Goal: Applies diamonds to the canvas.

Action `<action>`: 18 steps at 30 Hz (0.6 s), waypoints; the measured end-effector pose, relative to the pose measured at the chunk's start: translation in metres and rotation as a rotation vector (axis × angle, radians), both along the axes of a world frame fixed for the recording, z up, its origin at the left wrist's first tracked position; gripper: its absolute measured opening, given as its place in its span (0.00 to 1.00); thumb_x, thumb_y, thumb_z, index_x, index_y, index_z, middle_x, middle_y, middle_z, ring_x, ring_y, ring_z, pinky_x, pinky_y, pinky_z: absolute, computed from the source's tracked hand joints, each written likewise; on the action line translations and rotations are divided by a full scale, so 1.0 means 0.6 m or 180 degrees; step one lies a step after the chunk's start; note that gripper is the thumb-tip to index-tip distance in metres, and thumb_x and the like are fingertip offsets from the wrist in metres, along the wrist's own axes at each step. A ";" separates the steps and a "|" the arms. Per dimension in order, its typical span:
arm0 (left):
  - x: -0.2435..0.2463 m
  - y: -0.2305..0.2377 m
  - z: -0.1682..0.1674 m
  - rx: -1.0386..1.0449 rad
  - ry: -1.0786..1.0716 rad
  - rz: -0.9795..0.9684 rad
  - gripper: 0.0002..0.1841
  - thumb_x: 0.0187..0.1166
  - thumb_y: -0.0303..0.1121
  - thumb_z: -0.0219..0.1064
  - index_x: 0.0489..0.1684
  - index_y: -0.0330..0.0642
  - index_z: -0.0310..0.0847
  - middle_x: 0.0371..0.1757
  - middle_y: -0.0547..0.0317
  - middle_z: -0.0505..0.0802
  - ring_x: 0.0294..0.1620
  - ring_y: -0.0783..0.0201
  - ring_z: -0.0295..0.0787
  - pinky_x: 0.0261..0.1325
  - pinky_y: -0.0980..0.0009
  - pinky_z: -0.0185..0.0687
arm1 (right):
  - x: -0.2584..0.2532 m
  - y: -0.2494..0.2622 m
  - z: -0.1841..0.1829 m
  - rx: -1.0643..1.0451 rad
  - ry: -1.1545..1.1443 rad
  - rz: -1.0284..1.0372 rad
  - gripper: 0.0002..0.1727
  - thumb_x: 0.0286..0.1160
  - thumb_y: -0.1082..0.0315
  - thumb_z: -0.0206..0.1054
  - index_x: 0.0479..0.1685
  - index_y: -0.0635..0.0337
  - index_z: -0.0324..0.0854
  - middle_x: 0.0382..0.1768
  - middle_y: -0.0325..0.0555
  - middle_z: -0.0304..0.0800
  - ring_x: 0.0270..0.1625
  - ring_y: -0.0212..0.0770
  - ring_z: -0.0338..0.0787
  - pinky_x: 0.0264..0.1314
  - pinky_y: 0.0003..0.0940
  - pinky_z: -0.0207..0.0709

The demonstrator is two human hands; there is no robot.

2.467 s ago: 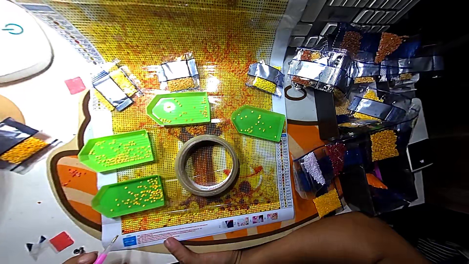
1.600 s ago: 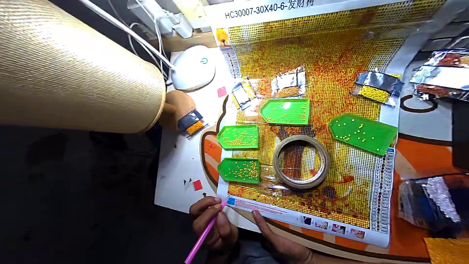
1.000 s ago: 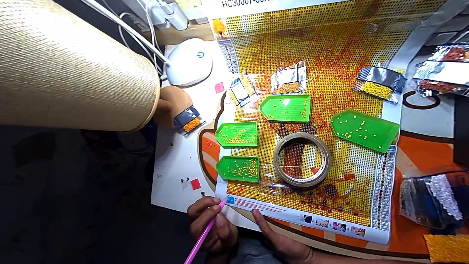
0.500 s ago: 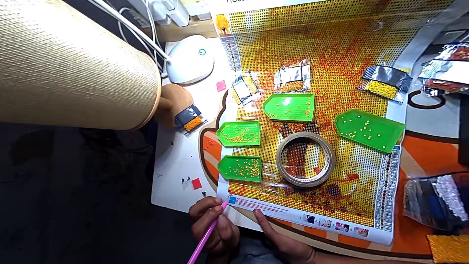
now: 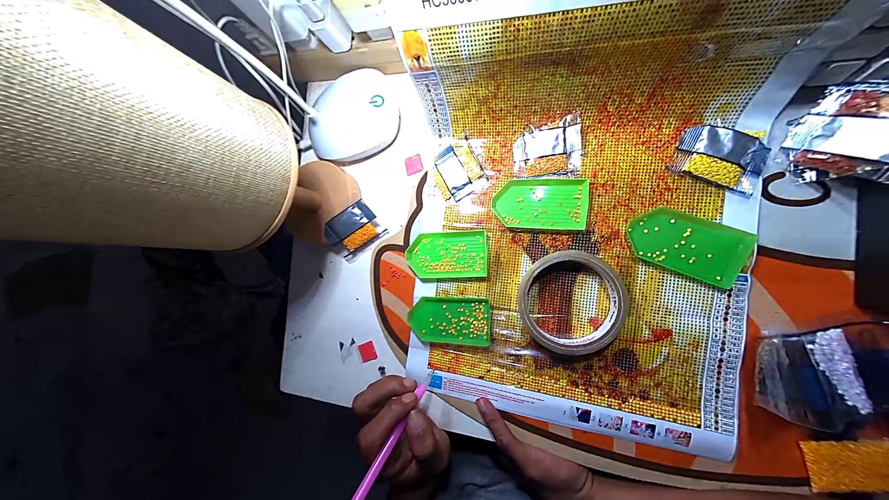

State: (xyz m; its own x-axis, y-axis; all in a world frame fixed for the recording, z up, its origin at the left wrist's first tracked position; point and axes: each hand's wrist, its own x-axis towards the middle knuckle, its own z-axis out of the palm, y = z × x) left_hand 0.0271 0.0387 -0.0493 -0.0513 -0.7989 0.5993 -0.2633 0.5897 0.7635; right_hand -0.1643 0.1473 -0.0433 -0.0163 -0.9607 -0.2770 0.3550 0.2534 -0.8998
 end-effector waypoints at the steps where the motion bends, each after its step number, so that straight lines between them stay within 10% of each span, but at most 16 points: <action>1: 0.001 0.000 0.000 0.0013 0.0003 -0.0009 0.16 0.70 0.42 0.70 0.52 0.44 0.87 0.54 0.55 0.90 0.56 0.55 0.87 0.57 0.62 0.85 | 0.000 -0.002 0.002 0.0020 -0.0026 0.0008 0.21 0.87 0.61 0.60 0.76 0.52 0.79 0.74 0.36 0.84 0.79 0.27 0.77 0.84 0.28 0.70; 9: -0.004 -0.007 0.008 -0.0009 0.0004 -0.0022 0.16 0.71 0.42 0.69 0.52 0.45 0.87 0.54 0.55 0.89 0.55 0.55 0.87 0.57 0.61 0.85 | 0.005 0.005 -0.016 0.0083 -0.0171 0.0278 0.23 0.92 0.58 0.53 0.81 0.50 0.73 0.79 0.36 0.79 0.83 0.29 0.73 0.87 0.31 0.68; 18: -0.012 -0.017 0.021 -0.0072 -0.0088 -0.0021 0.16 0.71 0.43 0.68 0.51 0.45 0.86 0.52 0.57 0.90 0.54 0.57 0.87 0.56 0.63 0.85 | -0.003 -0.061 0.087 0.0016 -0.0025 -0.0306 0.18 0.80 0.66 0.69 0.68 0.55 0.85 0.66 0.31 0.90 0.73 0.20 0.81 0.80 0.20 0.72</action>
State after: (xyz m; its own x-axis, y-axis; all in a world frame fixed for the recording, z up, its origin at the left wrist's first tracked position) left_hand 0.0198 0.0288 -0.0369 -0.0733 -0.7848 0.6154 -0.2804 0.6083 0.7425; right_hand -0.1664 0.1109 0.0089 -0.1063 -0.9534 -0.2823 0.3849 0.2223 -0.8958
